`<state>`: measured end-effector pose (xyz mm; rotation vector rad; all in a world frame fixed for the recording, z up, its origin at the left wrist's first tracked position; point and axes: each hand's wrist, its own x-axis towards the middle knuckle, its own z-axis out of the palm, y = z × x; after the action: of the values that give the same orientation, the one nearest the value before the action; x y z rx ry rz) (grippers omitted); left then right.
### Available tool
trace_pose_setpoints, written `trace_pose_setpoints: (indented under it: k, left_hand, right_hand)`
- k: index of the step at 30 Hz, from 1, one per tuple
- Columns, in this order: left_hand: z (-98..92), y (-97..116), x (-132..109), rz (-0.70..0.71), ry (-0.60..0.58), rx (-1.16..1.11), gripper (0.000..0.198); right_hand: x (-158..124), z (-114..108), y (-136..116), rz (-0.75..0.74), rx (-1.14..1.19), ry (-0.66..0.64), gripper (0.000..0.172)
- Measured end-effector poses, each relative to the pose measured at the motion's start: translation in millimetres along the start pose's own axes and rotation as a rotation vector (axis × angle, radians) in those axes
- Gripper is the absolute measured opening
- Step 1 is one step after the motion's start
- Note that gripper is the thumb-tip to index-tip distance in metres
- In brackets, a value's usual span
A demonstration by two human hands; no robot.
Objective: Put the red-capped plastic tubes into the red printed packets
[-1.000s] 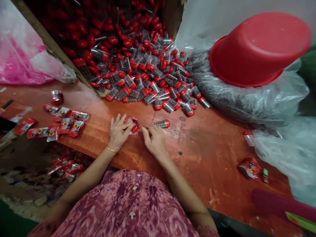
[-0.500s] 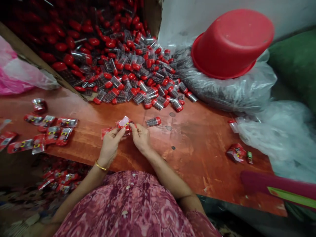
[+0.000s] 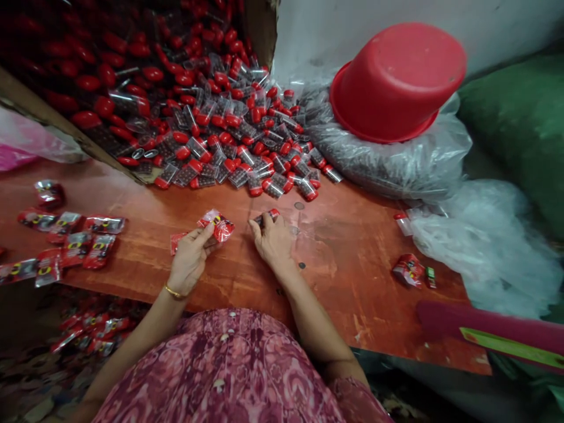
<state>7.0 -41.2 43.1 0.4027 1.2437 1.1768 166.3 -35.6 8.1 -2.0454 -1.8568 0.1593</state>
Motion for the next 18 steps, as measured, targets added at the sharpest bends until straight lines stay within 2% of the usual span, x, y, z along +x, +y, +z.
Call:
trace_pose_setpoints:
  k: [2,5,7,10,13,15,18]
  left_hand:
    - [-0.4,-2.1,0.3,-0.072,-0.023,-0.041,0.038]
    - [-1.9,-5.4,1.1,-0.133,-0.040,-0.115,0.037]
    - [-3.1,-6.9,1.2,-0.145,-0.042,-0.143,0.036]
    - [-3.6,-7.5,0.0,-0.147,-0.054,-0.138,0.033]
    - [-2.4,-6.3,-2.4,-0.156,-0.062,-0.111,0.030]
    - [-1.5,-5.0,-3.8,-0.153,-0.052,-0.110,0.028]
    - [-0.8,-3.4,-4.9,-0.145,-0.046,-0.127,0.027]
  right_hand:
    - [-2.3,2.4,12.5,-0.076,-0.084,0.039,0.040]
    - [-12.0,5.2,30.3,-0.193,-0.018,0.064,0.029]
    - [-17.3,6.2,40.1,-0.165,0.031,0.090,0.030]
    - [-18.2,8.2,48.0,-0.058,-0.043,0.103,0.042]
    - [-15.3,9.4,48.0,-0.040,-0.052,0.037,0.036]
    - [-16.4,6.6,44.8,-0.038,0.117,0.008,0.029]
    - [-26.5,-7.8,34.5,0.015,0.590,-0.056,0.023]
